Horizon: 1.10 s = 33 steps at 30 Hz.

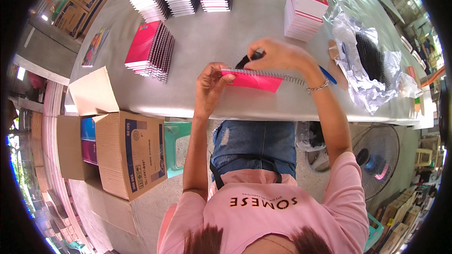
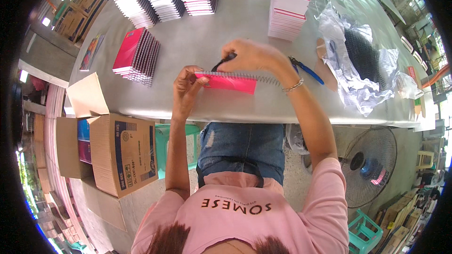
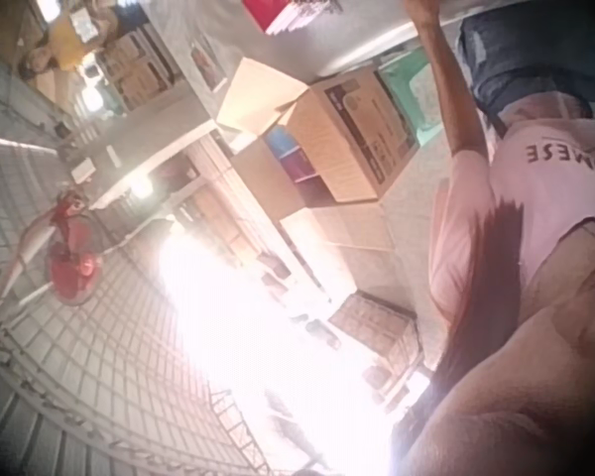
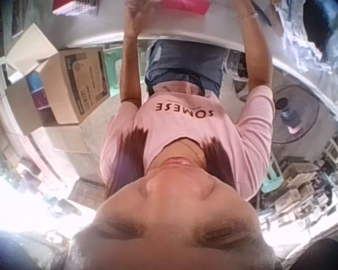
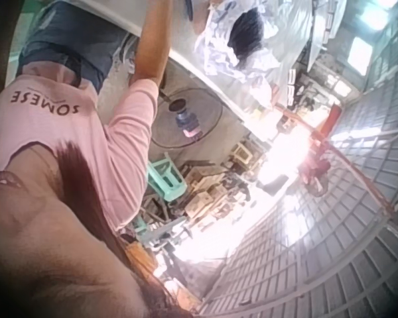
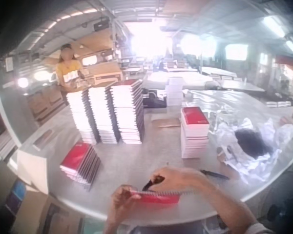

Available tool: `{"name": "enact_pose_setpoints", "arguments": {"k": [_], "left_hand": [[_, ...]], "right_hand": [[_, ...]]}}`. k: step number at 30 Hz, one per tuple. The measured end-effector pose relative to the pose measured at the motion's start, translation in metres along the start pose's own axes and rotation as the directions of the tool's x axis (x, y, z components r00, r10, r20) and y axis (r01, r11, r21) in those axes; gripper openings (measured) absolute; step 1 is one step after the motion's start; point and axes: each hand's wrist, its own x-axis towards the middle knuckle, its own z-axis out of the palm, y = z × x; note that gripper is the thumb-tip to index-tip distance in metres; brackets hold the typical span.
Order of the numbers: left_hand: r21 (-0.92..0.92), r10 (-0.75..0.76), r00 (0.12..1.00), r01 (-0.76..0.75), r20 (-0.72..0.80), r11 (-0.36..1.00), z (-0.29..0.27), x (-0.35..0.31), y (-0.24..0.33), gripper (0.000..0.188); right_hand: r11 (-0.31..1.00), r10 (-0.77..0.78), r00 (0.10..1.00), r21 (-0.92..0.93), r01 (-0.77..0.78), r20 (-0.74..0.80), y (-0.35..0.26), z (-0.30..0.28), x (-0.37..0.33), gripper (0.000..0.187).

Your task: The person binds spiral notebooks by inserting a wire coil into the punched holes of a notebook cover and pages, using a wire cutter to trim and secure the ends, and then stacking the completed notebooks.

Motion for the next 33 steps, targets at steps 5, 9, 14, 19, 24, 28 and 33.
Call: {"name": "enact_pose_setpoints", "arguments": {"k": [5, 9, 14, 19, 24, 28, 33], "left_hand": [[-0.046, -0.027, 0.999, 0.026, -0.022, 0.999, 0.008, 0.003, 0.001, 0.019], [-0.037, -0.017, 0.999, 0.015, -0.041, 0.999, -0.001, 0.001, -0.004, 0.020], [-0.032, -0.038, 0.997, 0.036, -0.063, 0.999, 0.000, 0.000, 0.004, 0.020], [-0.071, 0.022, 0.994, -0.030, -0.108, 0.997, 0.015, 0.001, -0.003, 0.020], [-0.061, -0.004, 0.975, -0.010, -0.222, 0.998, 0.035, -0.010, -0.009, 0.021], [-0.092, -0.024, 0.974, 0.003, -0.223, 0.996, 0.036, -0.013, -0.012, 0.020], [-0.148, -0.040, 0.989, 0.018, -0.144, 0.989, 0.030, -0.011, -0.004, 0.016]], "right_hand": [[0.956, -0.144, 0.988, 0.252, 0.152, -0.049, 0.023, -0.007, -0.002, 0.032], [0.998, -0.058, 0.998, 0.033, 0.059, -0.035, 0.021, 0.002, 0.010, 0.032], [0.994, 0.064, 0.993, -0.078, -0.072, -0.102, 0.012, 0.003, 0.005, 0.030], [0.976, -0.121, 0.881, -0.218, 0.022, -0.457, 0.087, -0.015, -0.011, 0.018], [0.984, -0.134, 0.730, -0.180, 0.015, -0.670, 0.078, 0.002, -0.040, 0.016], [0.866, -0.373, 0.560, -0.494, -0.076, -0.740, 0.026, 0.042, -0.043, 0.020], [0.897, -0.408, 0.648, -0.415, 0.152, -0.644, 0.000, 0.081, -0.024, 0.023]]}}
